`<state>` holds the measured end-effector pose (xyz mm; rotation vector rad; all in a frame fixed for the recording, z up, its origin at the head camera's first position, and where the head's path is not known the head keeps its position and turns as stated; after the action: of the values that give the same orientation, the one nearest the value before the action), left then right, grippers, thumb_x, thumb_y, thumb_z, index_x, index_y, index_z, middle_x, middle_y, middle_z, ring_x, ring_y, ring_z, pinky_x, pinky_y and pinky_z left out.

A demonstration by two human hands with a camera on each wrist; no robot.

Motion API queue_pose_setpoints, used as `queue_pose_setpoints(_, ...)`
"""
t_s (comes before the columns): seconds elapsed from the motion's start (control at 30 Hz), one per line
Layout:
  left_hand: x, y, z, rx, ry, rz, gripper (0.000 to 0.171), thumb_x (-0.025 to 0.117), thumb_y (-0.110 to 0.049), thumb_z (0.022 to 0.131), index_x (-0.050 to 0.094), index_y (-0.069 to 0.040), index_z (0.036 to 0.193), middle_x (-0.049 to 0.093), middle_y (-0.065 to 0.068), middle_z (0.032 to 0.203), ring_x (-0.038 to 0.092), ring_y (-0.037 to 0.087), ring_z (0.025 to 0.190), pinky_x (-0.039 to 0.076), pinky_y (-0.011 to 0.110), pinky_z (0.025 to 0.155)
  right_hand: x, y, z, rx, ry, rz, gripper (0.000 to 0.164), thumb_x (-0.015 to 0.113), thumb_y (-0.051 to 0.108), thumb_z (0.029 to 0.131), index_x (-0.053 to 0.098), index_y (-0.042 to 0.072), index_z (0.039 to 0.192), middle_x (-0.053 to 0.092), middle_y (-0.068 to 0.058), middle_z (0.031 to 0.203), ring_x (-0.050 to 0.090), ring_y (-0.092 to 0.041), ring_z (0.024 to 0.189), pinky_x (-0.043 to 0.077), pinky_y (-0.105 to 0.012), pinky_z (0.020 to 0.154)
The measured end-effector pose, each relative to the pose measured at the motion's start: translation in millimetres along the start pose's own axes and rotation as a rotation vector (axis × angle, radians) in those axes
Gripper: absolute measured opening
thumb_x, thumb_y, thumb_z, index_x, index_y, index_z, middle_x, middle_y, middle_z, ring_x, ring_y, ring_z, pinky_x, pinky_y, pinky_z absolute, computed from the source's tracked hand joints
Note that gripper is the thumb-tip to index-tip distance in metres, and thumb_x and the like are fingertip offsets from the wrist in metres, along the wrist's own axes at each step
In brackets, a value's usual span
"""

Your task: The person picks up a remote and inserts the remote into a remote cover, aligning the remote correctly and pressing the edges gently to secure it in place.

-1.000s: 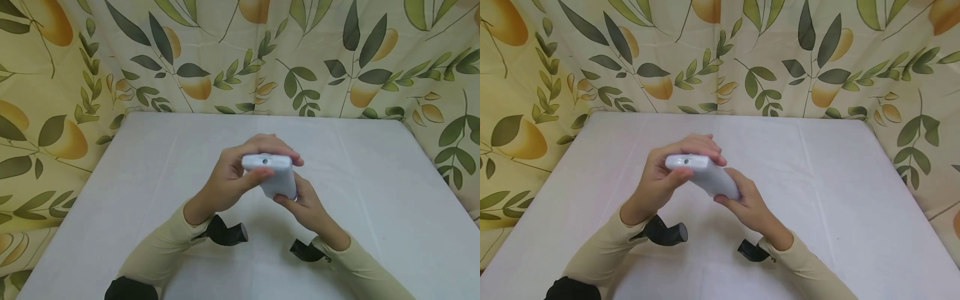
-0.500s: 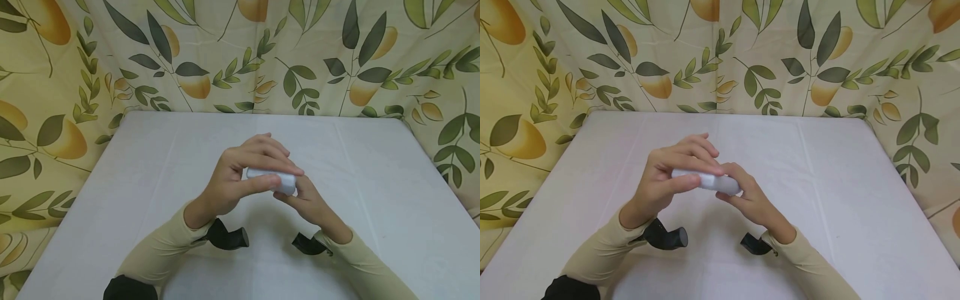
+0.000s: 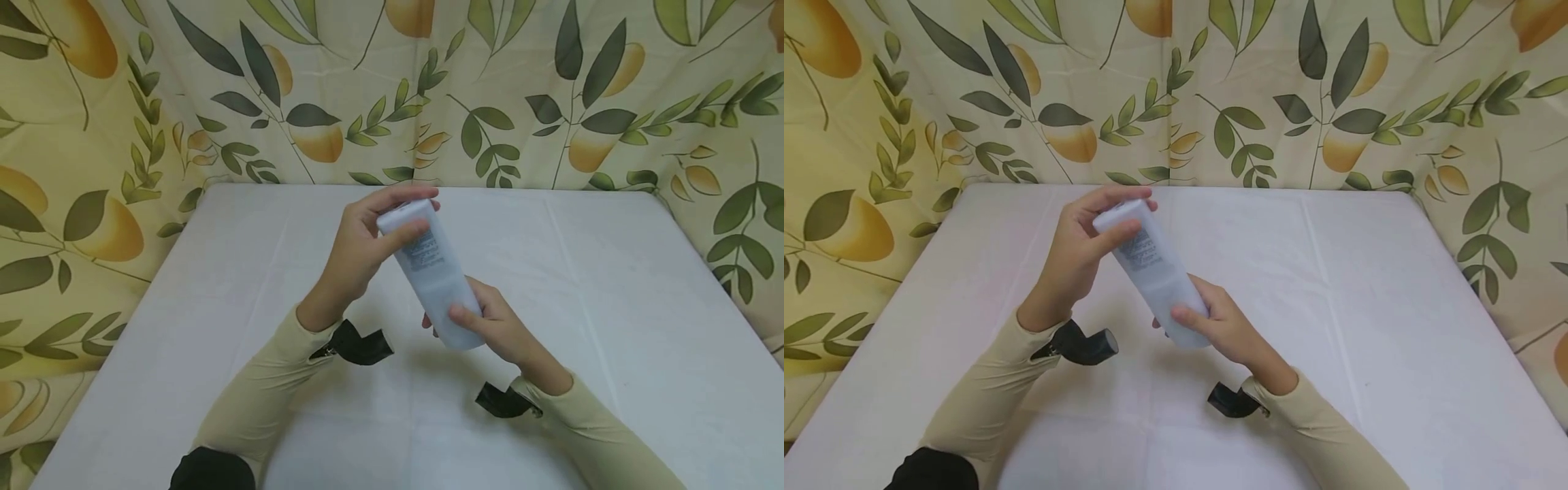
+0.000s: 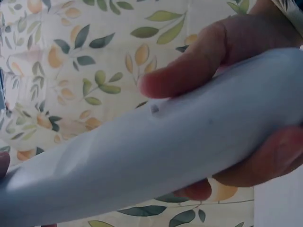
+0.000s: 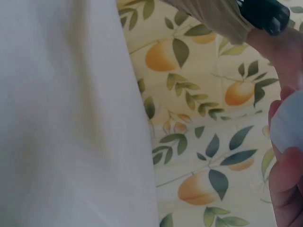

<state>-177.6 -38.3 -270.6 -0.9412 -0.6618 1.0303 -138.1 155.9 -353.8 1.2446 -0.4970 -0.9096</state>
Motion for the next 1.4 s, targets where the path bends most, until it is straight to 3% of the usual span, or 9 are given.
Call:
queue_pose_setpoints(0.17,-5.6,6.4,2.6,-0.005,0.055,-0.039,0.042,0.063,-0.005,0.085,0.052,0.010,0.123,0.057,0.025,0.124,0.061,0.025,0.107,0.052,0.034,0.081,4.6,3.8,-0.6,-0.039,0.011,0.042,0.026,0.045,0.019,0.099,0.048,0.015,0.124,0.066,0.005,0.090,0.064,-0.016,0.075,0.054,-0.032,0.065)
queue_pose_setpoints(0.33,-3.4,16.4,4.1,-0.045,0.225,-0.276,0.093,0.065,-0.051,0.082,0.029,0.012,0.138,0.031,0.022,0.148,0.048,0.024,0.123,0.040,0.037,0.099,6.9,3.6,0.2,-0.063,0.119,0.305,0.030,0.041,0.024,0.100,0.044,0.013,0.128,0.066,0.002,0.091,0.063,-0.014,0.073,0.053,-0.031,0.066)
queue_pose_setpoints(0.5,0.2,28.2,3.9,-0.068,0.330,-0.420,0.102,0.056,-0.064,0.081,0.022,0.013,0.140,0.055,0.005,0.129,0.049,0.016,0.123,0.036,0.039,0.104,10.7,-1.8,0.8,-0.051,0.235,0.535,0.032,0.040,0.031,0.100,0.044,0.013,0.125,0.066,-0.001,0.091,0.063,-0.013,0.074,0.051,-0.027,0.066)
queue_pose_setpoints(0.57,1.8,31.7,2.7,-0.065,0.342,-0.421,0.102,0.055,-0.066,0.080,0.024,0.014,0.136,0.058,-0.004,0.118,0.051,0.016,0.119,0.036,0.041,0.106,12.6,-3.8,1.2,-0.066,0.262,0.578,0.032,0.038,0.031,0.101,0.043,0.012,0.126,0.066,-0.001,0.092,0.062,-0.013,0.075,0.051,-0.026,0.066)
queue_pose_setpoints(0.8,16.2,41.2,0.8,-0.033,0.364,-0.449,0.083,0.052,-0.069,0.080,0.035,0.000,0.122,0.057,0.001,0.113,0.050,0.022,0.118,0.032,0.043,0.110,15.8,-3.7,-0.3,-0.106,0.252,0.648,0.032,0.036,0.029,0.101,0.046,0.010,0.124,0.067,-0.002,0.091,0.061,-0.013,0.072,0.052,-0.025,0.064)
queue_pose_setpoints(1.0,29.6,46.3,2.9,-0.022,0.339,-0.512,0.079,0.051,-0.070,0.080,0.035,-0.005,0.121,0.052,0.016,0.120,0.044,0.033,0.125,0.030,0.043,0.111,13.3,3.5,-3.1,-0.131,0.203,0.655,0.032,0.033,0.026,0.102,0.048,0.007,0.122,0.067,-0.003,0.088,0.062,-0.014,0.069,0.053,-0.027,0.061)
queue_pose_setpoints(1.13,34.9,49.1,3.1,-0.032,0.315,-0.531,0.074,0.049,-0.071,0.080,0.036,-0.009,0.119,0.052,0.009,0.118,0.045,0.026,0.123,0.028,0.040,0.112,10.1,8.5,-3.9,-0.120,0.193,0.671,0.034,0.029,0.024,0.103,0.048,0.005,0.122,0.068,-0.003,0.089,0.063,-0.014,0.068,0.053,-0.025,0.062)
queue_pose_setpoints(1.3,34.7,52.7,4.7,-0.038,0.297,-0.500,0.080,0.046,-0.073,0.080,0.034,-0.004,0.120,0.053,-0.001,0.115,0.045,0.020,0.120,0.026,0.039,0.113,9.2,14.1,-2.5,-0.099,0.187,0.714,0.036,0.024,0.021,0.103,0.048,0.004,0.124,0.068,-0.005,0.090,0.065,-0.012,0.070,0.053,-0.023,0.064)
queue_pose_setpoints(1.4,29.7,52.9,8.9,-0.046,0.275,-0.456,0.089,0.044,-0.075,0.079,0.033,0.002,0.123,0.055,-0.001,0.112,0.048,0.018,0.115,0.032,0.035,0.107,10.6,17.6,-0.6,-0.057,0.156,0.683,0.035,0.023,0.021,0.104,0.042,0.006,0.129,0.066,-0.004,0.094,0.064,-0.012,0.072,0.051,-0.023,0.066)
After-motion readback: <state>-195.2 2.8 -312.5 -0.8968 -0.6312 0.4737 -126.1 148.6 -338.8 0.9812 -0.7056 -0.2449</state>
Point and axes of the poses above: each hand's wrist, its own z-axis towards the middle knuckle, its own x-axis out of the palm, y = z × x, the point moved 1 cm from there along z, towards the middle knuckle
